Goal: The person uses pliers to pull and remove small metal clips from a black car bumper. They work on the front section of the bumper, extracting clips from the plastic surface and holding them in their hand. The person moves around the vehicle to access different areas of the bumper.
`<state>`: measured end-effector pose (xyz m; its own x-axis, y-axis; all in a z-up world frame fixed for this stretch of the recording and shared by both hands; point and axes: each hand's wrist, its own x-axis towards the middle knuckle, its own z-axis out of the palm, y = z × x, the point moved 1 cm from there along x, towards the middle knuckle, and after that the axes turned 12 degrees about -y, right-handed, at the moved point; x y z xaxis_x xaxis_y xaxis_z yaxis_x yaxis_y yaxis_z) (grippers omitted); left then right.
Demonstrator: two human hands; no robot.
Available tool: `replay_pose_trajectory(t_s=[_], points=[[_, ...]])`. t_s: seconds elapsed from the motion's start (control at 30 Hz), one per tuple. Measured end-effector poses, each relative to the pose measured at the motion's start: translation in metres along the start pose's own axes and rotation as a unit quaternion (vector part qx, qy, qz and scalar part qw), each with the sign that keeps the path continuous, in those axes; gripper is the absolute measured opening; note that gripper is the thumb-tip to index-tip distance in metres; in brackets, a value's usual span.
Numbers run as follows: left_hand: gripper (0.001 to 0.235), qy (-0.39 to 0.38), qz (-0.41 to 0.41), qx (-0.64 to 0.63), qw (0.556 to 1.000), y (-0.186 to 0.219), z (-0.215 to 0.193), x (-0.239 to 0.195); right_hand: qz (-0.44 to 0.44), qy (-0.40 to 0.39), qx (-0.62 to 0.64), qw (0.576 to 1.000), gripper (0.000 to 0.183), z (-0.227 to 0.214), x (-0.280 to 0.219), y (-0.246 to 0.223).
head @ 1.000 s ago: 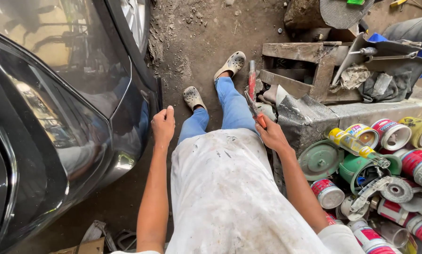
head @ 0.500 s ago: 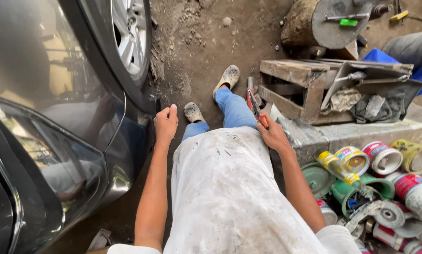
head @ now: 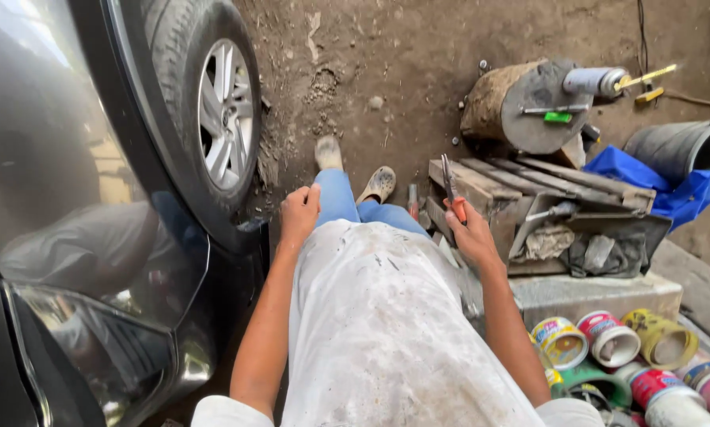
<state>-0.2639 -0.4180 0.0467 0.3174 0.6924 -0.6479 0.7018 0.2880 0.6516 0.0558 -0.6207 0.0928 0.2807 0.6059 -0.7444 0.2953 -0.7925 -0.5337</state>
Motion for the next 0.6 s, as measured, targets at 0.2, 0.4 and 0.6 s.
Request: replay_pose_trajectory(t_s=[0.2, 0.4, 0.6], points=[[0.027, -0.150, 0.086, -0.078, 0.982, 0.069, 0.036, 0.088, -0.025, -0.024, 0.304, 0.952, 0.038, -0.008, 0.084, -0.059], [0.042, -0.243, 0.189, 0.031, 0.951, 0.146, 0.064, 0.194, -0.128, 0.065, 0.211, 0.967, 0.029, -0.026, 0.177, -0.082], [0.057, -0.423, 0.132, -0.015, 0.896, 0.249, 0.063, 0.209, -0.155, 0.118, 0.183, 0.964, 0.040, -0.069, 0.198, -0.143]])
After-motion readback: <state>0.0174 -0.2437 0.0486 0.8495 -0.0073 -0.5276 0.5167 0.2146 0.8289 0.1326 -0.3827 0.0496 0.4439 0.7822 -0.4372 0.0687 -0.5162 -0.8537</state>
